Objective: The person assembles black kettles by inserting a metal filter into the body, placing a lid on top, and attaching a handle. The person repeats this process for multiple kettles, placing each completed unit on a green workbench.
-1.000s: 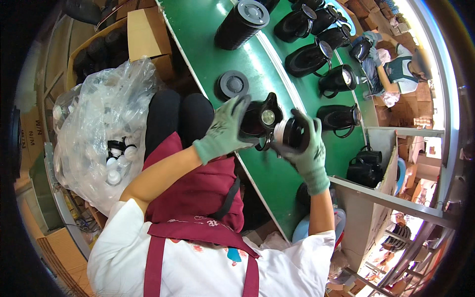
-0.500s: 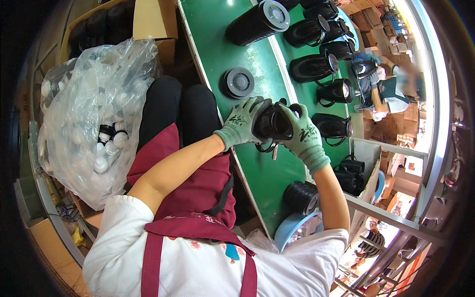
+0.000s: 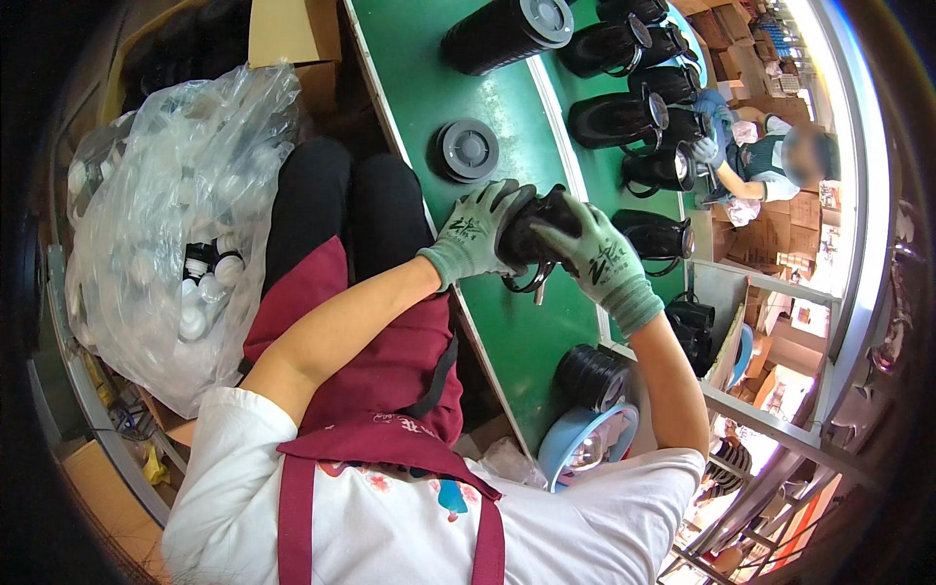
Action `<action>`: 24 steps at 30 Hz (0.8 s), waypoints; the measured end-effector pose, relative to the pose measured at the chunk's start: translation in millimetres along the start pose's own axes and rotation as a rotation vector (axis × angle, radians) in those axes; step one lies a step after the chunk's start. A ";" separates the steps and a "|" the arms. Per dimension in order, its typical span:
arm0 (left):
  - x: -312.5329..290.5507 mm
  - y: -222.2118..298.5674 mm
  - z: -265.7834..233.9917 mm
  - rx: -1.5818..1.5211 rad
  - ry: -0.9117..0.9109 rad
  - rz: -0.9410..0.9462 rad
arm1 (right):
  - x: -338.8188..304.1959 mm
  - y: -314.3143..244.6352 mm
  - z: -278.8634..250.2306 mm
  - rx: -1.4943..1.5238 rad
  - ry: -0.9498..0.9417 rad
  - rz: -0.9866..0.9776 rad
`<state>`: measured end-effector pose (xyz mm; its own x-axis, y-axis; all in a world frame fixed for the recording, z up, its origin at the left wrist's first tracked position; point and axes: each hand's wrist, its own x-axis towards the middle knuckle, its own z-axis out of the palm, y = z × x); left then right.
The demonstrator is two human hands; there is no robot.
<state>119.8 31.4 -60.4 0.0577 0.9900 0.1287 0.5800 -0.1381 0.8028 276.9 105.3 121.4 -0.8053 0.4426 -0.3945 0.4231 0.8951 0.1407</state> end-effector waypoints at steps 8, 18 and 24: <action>1.3 0.3 -3.0 -0.036 -0.038 0.000 | 12.8 -4.5 -13.2 0.033 -0.208 0.273; 3.6 0.6 -3.5 0.025 -0.055 0.006 | 0.5 -9.7 -15.3 0.330 -0.059 0.278; 2.3 1.2 -6.7 -0.014 -0.061 -0.025 | -9.2 -6.7 -9.3 0.376 -0.193 0.429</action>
<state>115.2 33.4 -55.3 0.0935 0.9929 0.0731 0.5701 -0.1136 0.8137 277.6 95.7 132.6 -0.4553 0.7108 -0.5362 0.8398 0.5429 0.0066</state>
